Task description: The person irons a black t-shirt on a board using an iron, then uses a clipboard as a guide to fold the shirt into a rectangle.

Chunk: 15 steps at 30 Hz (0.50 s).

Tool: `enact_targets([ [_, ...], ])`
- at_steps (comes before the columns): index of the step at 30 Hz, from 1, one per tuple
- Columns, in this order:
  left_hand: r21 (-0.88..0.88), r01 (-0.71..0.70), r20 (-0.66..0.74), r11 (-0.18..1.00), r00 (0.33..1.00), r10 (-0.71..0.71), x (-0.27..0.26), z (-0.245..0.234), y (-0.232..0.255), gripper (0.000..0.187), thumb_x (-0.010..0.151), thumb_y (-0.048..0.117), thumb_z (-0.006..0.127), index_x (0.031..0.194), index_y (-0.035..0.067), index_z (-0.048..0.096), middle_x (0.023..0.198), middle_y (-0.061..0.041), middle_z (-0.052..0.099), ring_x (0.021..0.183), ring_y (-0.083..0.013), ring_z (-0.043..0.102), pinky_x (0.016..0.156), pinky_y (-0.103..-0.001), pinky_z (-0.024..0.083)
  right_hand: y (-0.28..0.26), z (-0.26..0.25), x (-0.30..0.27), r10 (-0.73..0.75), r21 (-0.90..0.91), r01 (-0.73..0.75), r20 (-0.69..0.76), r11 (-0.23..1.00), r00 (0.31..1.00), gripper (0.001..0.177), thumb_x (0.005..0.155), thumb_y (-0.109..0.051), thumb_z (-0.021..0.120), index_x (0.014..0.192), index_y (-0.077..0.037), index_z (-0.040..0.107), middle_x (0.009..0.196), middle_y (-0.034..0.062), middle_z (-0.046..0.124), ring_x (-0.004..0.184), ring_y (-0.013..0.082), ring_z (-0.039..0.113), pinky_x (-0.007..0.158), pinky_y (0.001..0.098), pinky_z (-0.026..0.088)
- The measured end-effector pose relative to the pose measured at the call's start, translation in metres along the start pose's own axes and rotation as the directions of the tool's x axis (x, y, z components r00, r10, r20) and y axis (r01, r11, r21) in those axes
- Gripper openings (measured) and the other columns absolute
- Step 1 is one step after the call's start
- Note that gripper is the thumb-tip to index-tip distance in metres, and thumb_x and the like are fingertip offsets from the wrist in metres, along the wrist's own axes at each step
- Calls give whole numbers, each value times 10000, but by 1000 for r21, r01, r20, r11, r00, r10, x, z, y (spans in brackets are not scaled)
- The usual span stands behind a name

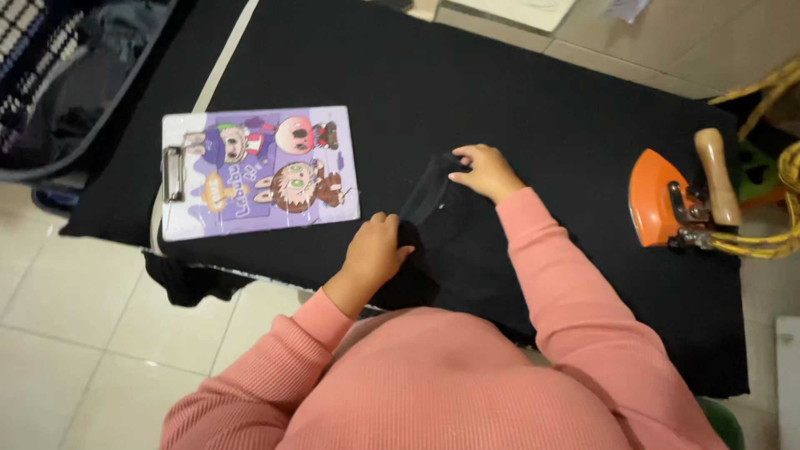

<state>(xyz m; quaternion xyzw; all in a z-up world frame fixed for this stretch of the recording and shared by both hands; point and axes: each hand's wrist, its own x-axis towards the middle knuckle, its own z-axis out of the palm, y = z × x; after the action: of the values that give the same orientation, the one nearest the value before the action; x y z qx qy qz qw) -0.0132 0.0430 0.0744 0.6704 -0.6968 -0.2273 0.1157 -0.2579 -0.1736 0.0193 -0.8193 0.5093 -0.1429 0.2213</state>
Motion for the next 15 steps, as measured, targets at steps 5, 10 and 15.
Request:
enact_targets([
  [5,-117,22,40,993,999,-18,5,4,1,522,807,307,835,1175,0,630,1077,-175,643,965,-430,716,792,-500,630,-8,-23,-2,-16,113,1,128,994,992,461,738,-136,890,1158,-41,723,1041,173,702,952,323,722,813,418,579],
  [10,-219,-120,13,968,992,126,3,7,1,382,878,174,722,1209,46,581,1055,-171,661,955,-444,713,781,-514,614,-17,-37,-9,97,209,-151,246,966,964,634,720,-155,898,1292,-37,652,1137,135,696,1053,258,640,928,386,501],
  [15,-188,-326,-25,926,944,328,-7,4,6,312,880,38,646,1181,39,566,1053,-202,690,990,-447,701,826,-501,602,-34,-52,-25,-11,255,-66,288,965,957,411,705,-173,892,1066,-29,760,1206,120,727,1233,315,624,1056,421,428],
])
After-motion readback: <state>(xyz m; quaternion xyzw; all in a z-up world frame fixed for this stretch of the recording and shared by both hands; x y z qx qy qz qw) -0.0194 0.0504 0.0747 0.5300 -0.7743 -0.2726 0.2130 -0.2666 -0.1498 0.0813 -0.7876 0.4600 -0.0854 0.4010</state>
